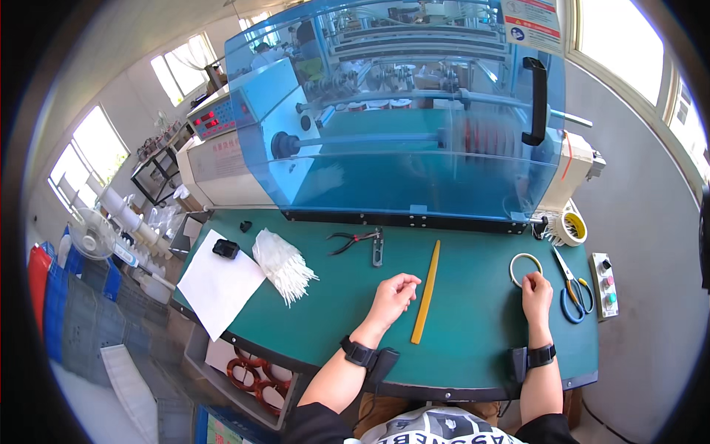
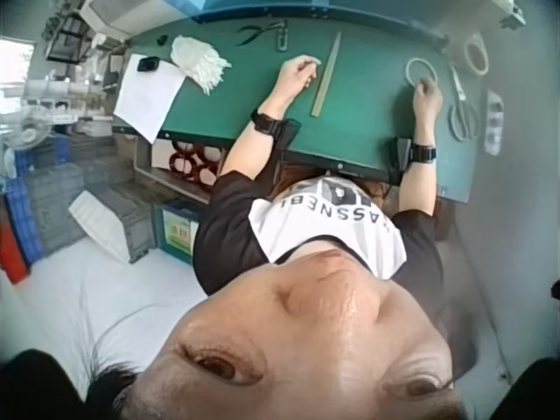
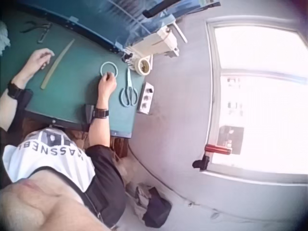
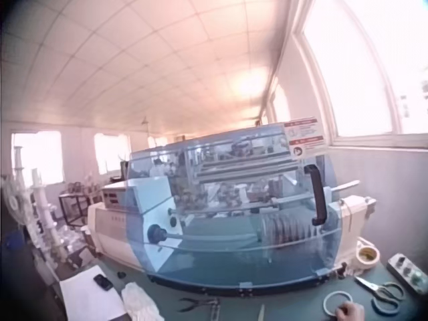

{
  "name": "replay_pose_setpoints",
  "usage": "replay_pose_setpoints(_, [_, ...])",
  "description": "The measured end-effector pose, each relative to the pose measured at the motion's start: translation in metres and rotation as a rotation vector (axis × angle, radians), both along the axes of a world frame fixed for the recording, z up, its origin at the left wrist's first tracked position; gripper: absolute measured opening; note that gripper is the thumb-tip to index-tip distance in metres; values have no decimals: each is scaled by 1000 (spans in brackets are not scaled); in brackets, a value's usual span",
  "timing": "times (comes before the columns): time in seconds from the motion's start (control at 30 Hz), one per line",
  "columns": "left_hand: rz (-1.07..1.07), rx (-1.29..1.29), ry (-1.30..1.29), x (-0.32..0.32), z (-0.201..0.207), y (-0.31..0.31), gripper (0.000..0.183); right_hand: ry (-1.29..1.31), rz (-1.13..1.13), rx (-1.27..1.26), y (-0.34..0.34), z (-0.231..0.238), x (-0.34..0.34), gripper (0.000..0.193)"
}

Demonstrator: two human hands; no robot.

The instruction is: Assembling and securing copper wire coils using industrial machinery and zip ties.

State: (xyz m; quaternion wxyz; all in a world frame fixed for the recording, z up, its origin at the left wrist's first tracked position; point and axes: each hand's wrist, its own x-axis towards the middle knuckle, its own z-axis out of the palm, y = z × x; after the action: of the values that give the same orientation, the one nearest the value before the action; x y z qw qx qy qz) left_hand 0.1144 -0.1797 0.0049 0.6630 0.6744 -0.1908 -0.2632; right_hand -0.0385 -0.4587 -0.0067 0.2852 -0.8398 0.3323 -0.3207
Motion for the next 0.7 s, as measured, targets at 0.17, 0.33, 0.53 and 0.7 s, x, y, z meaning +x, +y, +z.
replay_pose_setpoints(0.17, [-8,36,-86,0,-7,0,13,37,-7,-1,0,0,2,13])
replay_pose_setpoints(0.33, [0,73,-218,-1,-8,-6,12,-6,-1,-76,-2,-5,2,14])
replay_pose_setpoints(0.53, [-35,142,-280,-1,-5,-4,12,21,-2,-97,0,-4,2,13])
replay_pose_setpoints(0.7, [17,159,-322,-2,-6,-6,13,111,-46,-141,2,-3,3,11])
